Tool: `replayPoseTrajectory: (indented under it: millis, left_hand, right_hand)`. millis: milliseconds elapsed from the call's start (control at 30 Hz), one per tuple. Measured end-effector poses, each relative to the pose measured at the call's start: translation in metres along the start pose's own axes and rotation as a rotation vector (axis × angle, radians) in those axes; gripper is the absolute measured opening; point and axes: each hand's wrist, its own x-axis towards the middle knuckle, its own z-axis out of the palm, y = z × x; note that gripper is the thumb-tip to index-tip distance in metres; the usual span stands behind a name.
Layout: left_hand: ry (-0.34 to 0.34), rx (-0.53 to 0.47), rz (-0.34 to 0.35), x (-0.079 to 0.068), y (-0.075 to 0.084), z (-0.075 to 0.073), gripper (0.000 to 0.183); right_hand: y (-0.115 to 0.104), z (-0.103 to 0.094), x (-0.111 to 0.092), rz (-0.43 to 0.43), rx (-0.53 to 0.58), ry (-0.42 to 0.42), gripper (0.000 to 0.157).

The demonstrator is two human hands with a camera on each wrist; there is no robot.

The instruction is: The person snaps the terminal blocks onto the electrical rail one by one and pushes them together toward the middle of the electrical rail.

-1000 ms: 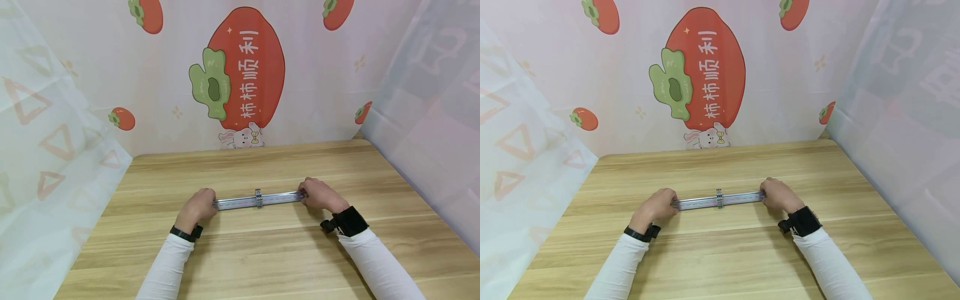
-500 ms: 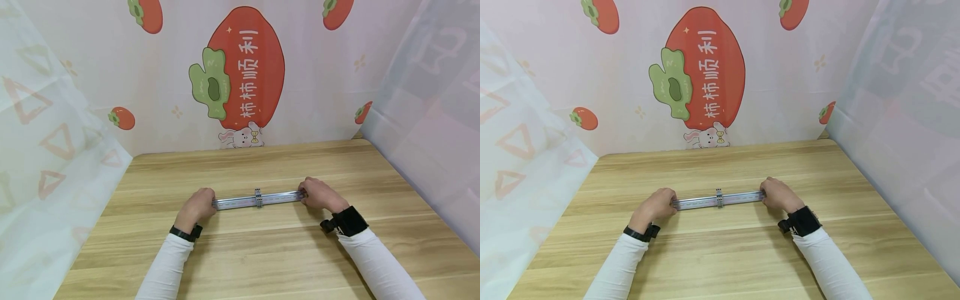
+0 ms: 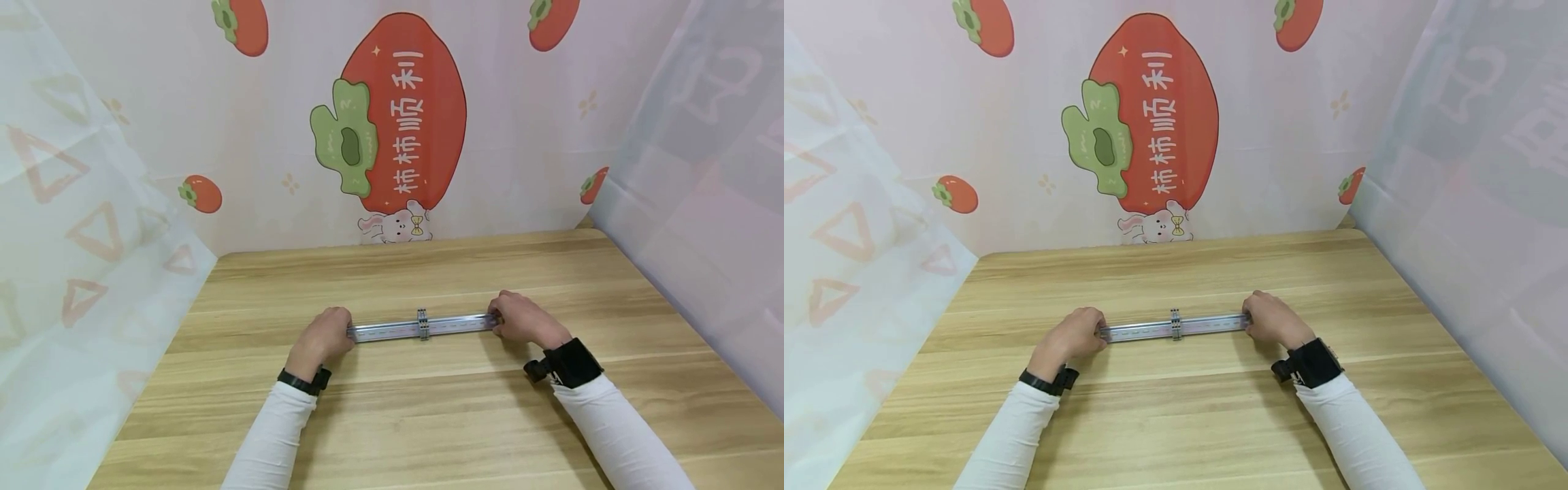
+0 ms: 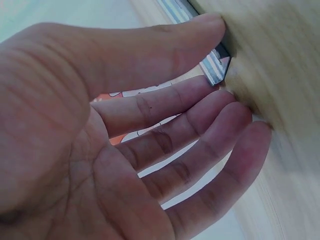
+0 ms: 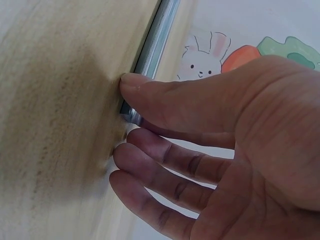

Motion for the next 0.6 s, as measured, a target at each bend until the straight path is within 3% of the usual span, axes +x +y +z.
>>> replayPoseTrajectory:
  millis: [367, 467, 600]
  left_hand:
    - [-0.012, 0.001, 0.008, -0.003, -0.002, -0.002, 0.012]
    - [0.001, 0.012, 0.021, -0.006, -0.006, -0.007, 0.024]
    - [0.083, 0.024, 0.042, -0.006, -0.014, -0.014, 0.046]
  right_hand:
    - [0.002, -0.001, 0.000, 0.000, 0.034, -0.015, 0.024]
    - [0.006, -0.005, -0.001, 0.015, 0.065, -0.012, 0.033]
    - [0.014, -0.008, -0.003, 0.060, 0.082, 0.040, 0.043]
